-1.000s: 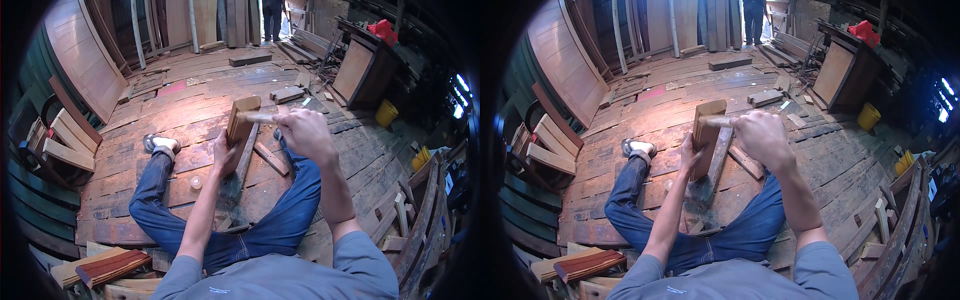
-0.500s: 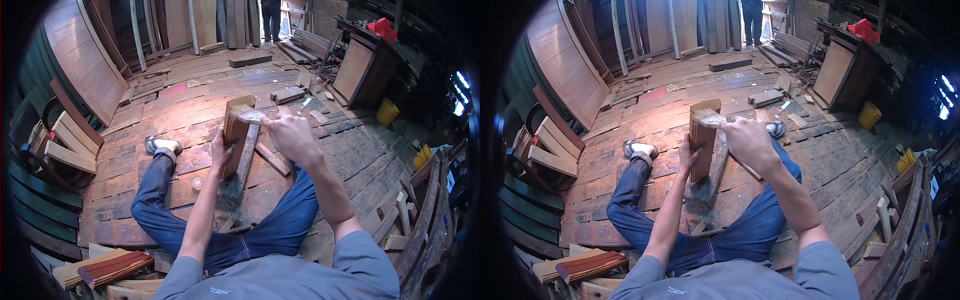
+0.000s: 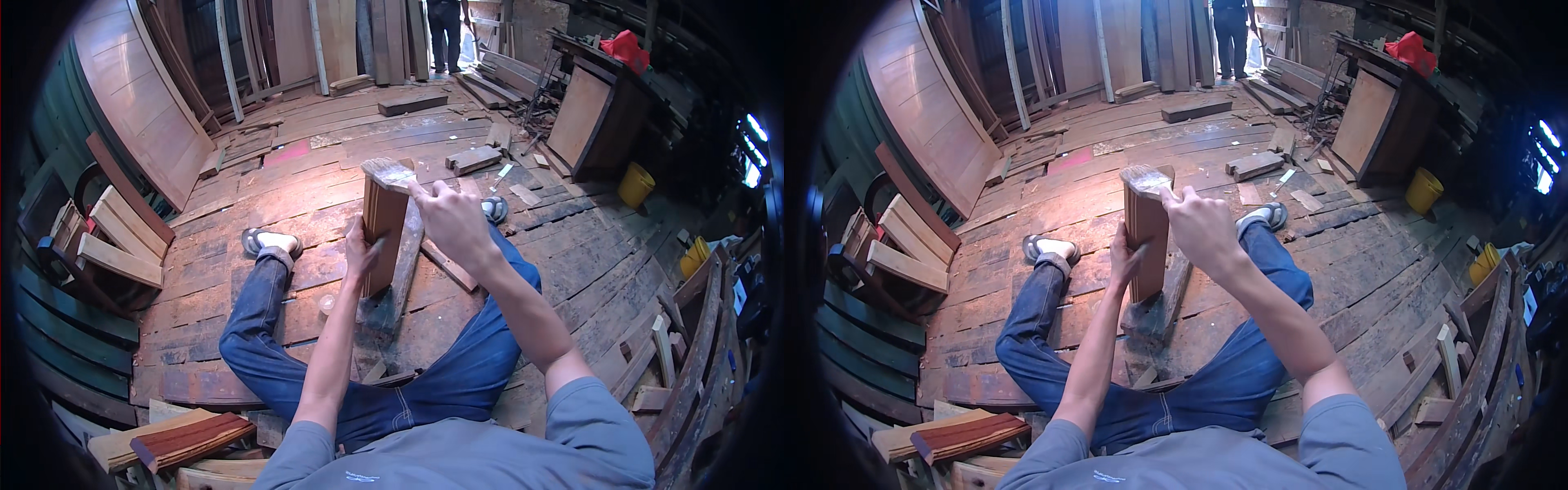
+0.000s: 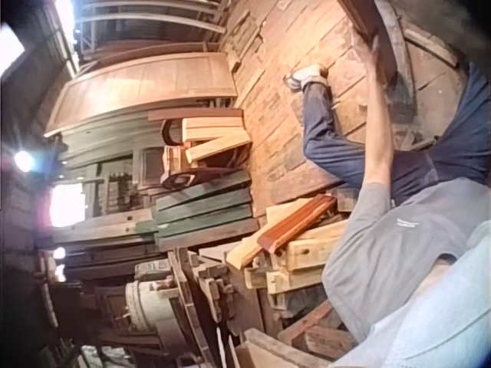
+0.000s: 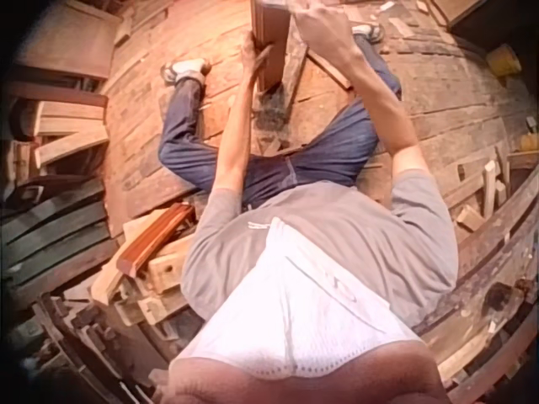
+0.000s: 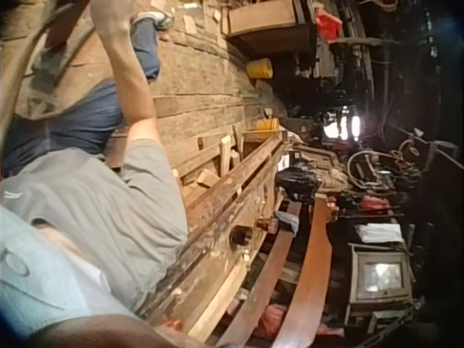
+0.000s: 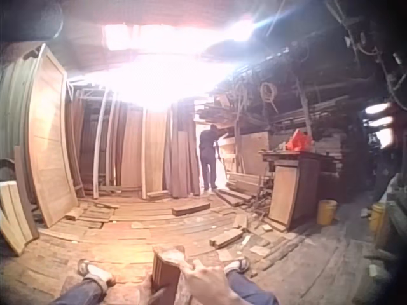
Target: The person is sitting on a workshop floor varnishing a wooden block with a paintbrush.
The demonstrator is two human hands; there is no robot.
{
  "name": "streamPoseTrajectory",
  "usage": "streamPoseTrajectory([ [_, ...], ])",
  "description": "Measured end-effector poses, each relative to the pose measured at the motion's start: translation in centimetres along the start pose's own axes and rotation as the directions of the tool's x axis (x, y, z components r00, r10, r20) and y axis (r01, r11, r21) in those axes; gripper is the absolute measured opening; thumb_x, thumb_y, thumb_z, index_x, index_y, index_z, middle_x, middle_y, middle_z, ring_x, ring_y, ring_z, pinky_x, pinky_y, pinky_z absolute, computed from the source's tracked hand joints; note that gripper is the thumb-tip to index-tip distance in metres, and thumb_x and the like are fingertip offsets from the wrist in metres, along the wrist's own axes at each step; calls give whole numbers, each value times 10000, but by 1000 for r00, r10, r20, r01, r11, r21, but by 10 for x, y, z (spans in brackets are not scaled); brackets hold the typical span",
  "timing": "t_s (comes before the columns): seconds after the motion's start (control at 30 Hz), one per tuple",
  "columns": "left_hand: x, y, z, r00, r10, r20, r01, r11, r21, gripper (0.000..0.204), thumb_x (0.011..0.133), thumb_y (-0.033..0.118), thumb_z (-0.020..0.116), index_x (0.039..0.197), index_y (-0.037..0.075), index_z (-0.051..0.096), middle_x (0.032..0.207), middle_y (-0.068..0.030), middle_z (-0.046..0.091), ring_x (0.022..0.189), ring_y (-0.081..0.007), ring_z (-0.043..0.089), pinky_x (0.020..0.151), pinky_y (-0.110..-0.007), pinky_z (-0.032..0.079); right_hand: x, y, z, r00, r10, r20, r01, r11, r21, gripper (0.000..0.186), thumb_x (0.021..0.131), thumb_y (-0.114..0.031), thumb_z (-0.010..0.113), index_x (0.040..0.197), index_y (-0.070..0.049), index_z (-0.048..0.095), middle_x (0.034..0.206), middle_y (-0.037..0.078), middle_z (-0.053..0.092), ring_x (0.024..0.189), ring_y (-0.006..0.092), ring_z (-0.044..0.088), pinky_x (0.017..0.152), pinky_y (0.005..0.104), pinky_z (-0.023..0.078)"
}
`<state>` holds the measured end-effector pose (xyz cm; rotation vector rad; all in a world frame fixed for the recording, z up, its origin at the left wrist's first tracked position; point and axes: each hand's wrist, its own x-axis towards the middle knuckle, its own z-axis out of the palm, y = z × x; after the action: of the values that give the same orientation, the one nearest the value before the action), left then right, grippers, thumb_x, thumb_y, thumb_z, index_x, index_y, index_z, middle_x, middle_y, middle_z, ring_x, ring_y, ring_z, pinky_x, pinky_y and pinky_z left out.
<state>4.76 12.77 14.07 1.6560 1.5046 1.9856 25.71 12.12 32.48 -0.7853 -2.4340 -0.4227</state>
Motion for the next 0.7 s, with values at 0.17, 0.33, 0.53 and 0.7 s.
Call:
streamPoseTrajectory([
  [0.17,-2,-3,-7,999,42,-19,-41,997,59,382,734,46,738,1061,2,546,908,-156,672,822,-252,677,708,-343,523,-12,-12,2,998,10,62,-13,999,53,416,834,-68,513,1242,-55,591,912,162,648,670,258,692,600,352,563],
  [0.33,0,-7,-19,995,-91,-28,89,994,-57,412,784,141,773,1095,10,538,962,-127,689,864,-185,673,736,-311,533,-20,-17,12,998,-20,65,13,994,108,399,842,-76,517,1231,-71,602,865,161,641,661,261,687,576,362,553],
  [0.53,-1,-10,-28,989,-112,-92,110,993,-33,423,780,119,771,1102,9,518,978,-123,689,854,-172,667,734,-300,532,-11,-8,2,984,-55,172,28,987,157,296,906,-134,487,1156,-108,643,787,128,632,659,252,679,578,393,543],
  [0.7,-1,-8,-27,988,-131,-87,117,982,-146,398,786,88,757,1094,6,517,970,-128,690,856,-164,664,731,-302,534,28,34,-8,967,13,253,-159,807,568,203,881,-165,577,927,-52,740,656,125,660,512,177,584,487,334,448],
])
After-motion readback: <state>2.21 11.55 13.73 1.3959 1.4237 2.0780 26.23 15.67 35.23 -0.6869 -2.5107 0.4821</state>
